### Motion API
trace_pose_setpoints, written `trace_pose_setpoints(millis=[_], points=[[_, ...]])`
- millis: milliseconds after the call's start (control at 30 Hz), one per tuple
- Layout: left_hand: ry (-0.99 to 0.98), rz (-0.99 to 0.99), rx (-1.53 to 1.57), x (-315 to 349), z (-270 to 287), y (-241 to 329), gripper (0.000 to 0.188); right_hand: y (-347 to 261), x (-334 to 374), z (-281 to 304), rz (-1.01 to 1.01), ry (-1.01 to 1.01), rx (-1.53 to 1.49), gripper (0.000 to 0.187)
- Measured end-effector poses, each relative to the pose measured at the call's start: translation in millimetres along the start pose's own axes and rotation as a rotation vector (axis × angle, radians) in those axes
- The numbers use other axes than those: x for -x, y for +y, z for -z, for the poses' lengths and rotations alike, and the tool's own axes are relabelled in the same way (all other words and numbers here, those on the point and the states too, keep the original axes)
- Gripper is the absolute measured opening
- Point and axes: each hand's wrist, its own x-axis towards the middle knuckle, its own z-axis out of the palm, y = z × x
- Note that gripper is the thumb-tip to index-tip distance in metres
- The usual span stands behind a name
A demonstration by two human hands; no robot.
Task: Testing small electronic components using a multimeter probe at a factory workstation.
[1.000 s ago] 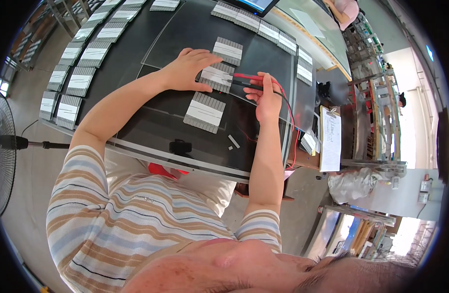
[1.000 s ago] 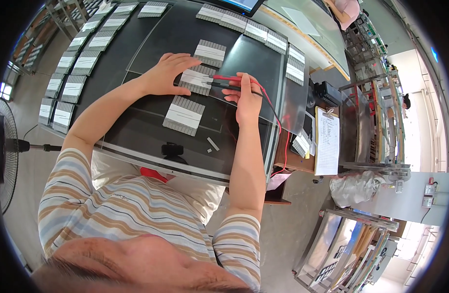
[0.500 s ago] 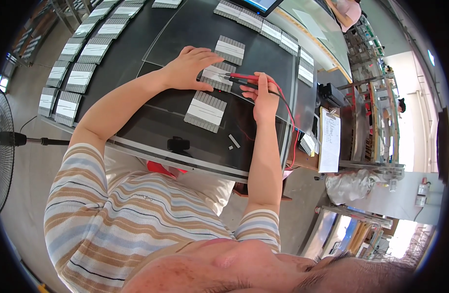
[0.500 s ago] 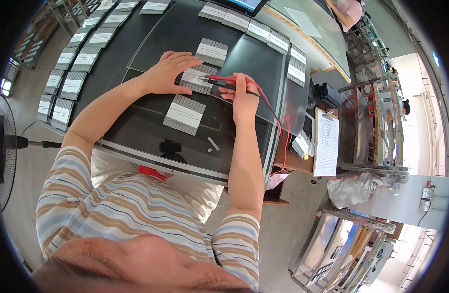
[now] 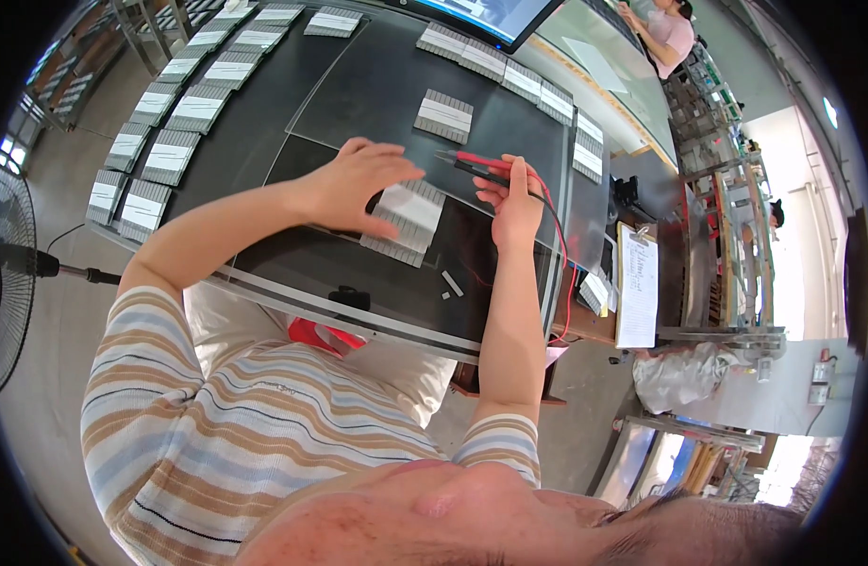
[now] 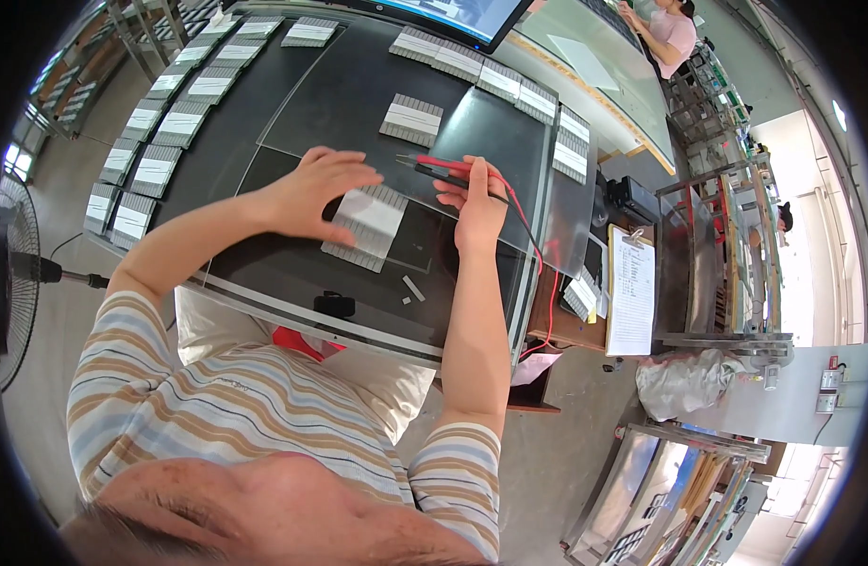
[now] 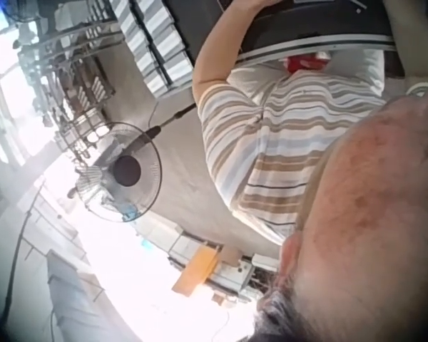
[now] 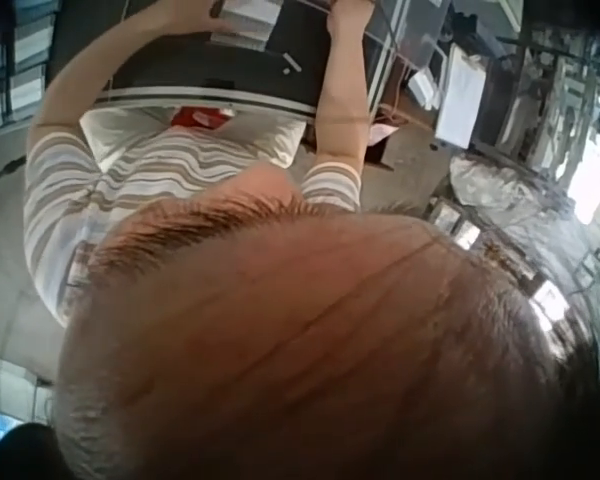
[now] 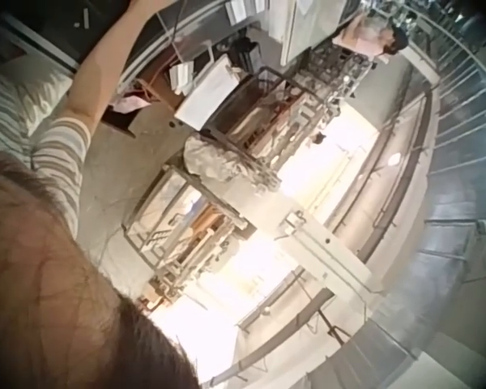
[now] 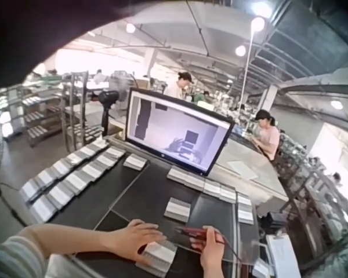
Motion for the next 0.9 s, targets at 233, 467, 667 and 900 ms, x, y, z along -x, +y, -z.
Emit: trace_pose_setpoints(millis=[233,467,667,900], points=[[0.025,0.017,0.046,8.5,1.7,6.1,0.068,-0.7,-1.6,1.0,0.005,-0.004,0.008,0.030],[0.171,0.186,-0.138,-64.9,-20.2,-74.1,0.068,-2.2,0.4,-2.5,-0.034,0.013,0.057,0.029],[0.086,0.173,-0.117,-96.5,-19.7,-94.2,0.075,-2.4,-1.0,1.5,-0.064,0.006,0.071,0.029],[0.162,0.091,-0.203,-82.3,-12.7,-78.6,0.067,-5.1,-0.4,1.1,-0.037,0.040,0.045,0.027]])
